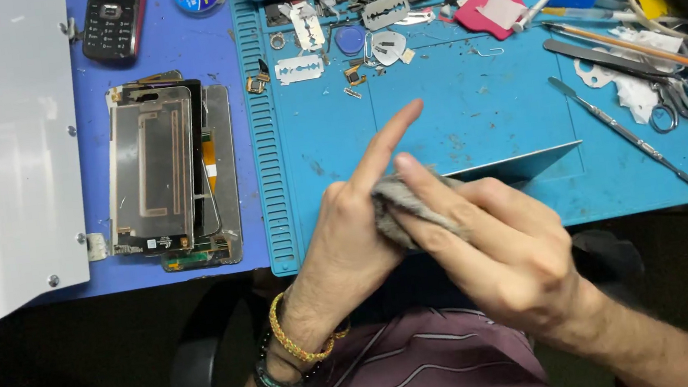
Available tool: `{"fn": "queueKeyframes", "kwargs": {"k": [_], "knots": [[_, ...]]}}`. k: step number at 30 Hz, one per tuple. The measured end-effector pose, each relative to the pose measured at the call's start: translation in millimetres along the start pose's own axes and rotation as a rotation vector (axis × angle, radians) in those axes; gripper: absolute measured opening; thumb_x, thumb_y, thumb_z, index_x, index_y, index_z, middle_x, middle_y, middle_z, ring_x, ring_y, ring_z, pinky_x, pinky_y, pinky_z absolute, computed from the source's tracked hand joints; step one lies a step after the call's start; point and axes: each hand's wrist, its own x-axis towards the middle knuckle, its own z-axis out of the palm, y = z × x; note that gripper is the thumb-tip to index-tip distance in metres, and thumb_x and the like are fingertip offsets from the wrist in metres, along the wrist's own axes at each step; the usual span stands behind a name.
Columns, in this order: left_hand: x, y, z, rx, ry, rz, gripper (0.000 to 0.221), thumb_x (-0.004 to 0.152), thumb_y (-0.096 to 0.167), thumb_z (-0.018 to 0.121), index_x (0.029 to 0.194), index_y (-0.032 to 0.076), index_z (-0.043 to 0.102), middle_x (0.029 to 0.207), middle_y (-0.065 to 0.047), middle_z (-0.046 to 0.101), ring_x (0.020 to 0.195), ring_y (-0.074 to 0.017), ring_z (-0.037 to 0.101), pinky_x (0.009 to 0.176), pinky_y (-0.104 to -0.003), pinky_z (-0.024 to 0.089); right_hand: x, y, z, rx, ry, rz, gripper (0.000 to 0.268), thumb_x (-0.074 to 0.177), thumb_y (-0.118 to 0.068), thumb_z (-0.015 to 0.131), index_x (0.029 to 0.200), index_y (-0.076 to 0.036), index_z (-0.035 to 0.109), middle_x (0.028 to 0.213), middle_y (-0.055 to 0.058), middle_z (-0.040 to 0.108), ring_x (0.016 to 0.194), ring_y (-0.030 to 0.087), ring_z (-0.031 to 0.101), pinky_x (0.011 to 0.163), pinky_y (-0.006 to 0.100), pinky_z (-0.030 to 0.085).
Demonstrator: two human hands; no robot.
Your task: The person wipes a black rectangular screen with a cloth, then wipes a silver metal plate with the same cloth. The person handles the items one at a time and places them back on the workbench.
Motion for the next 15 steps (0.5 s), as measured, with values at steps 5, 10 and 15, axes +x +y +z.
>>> {"fn": "queueKeyframes", "kwargs": {"k": [5,10,15], "knots": [[1.3,-9.1,5.7,0.029,0.005,0.082,0.081,0.087,-0.002,0.064,0.159,0.016,0.031,0.102,0.002,0.075,0.085,-0.0184,0.062,0.088,-0.024,0.053,-33.2,26.0,-29.3,-0.034,-0.026,0.105,0.016,0.103,0.001,0.067,0.111,0.010,0.076,0.128,0.030,0.069,0.081,0.034,0.069,0.080,0.041,0.057],[2.5,-14.7,9.3,0.067,0.034,0.138,0.082,0.092,0.007,0.079,0.158,0.015,0.032,0.107,-0.002,0.082,0.102,-0.0166,0.082,0.102,-0.025,0.058,-57.3,39.4,-43.1,-0.302,-0.034,0.204,0.017,0.114,0.009,0.067,0.120,0.013,0.083,0.131,0.037,0.077,0.082,0.042,0.067,0.080,0.045,0.055],[1.5,-4.6,3.3,0.070,-0.014,0.113,0.083,0.081,-0.010,0.053,0.158,0.014,0.033,0.160,-0.010,0.054,0.101,-0.0214,0.080,0.090,-0.025,0.054,-5.2,7.6,-6.0,0.011,0.007,-0.002,0.019,0.103,-0.002,0.066,0.114,0.011,0.075,0.131,0.027,0.065,0.082,0.031,0.067,0.080,0.038,0.061]]}}
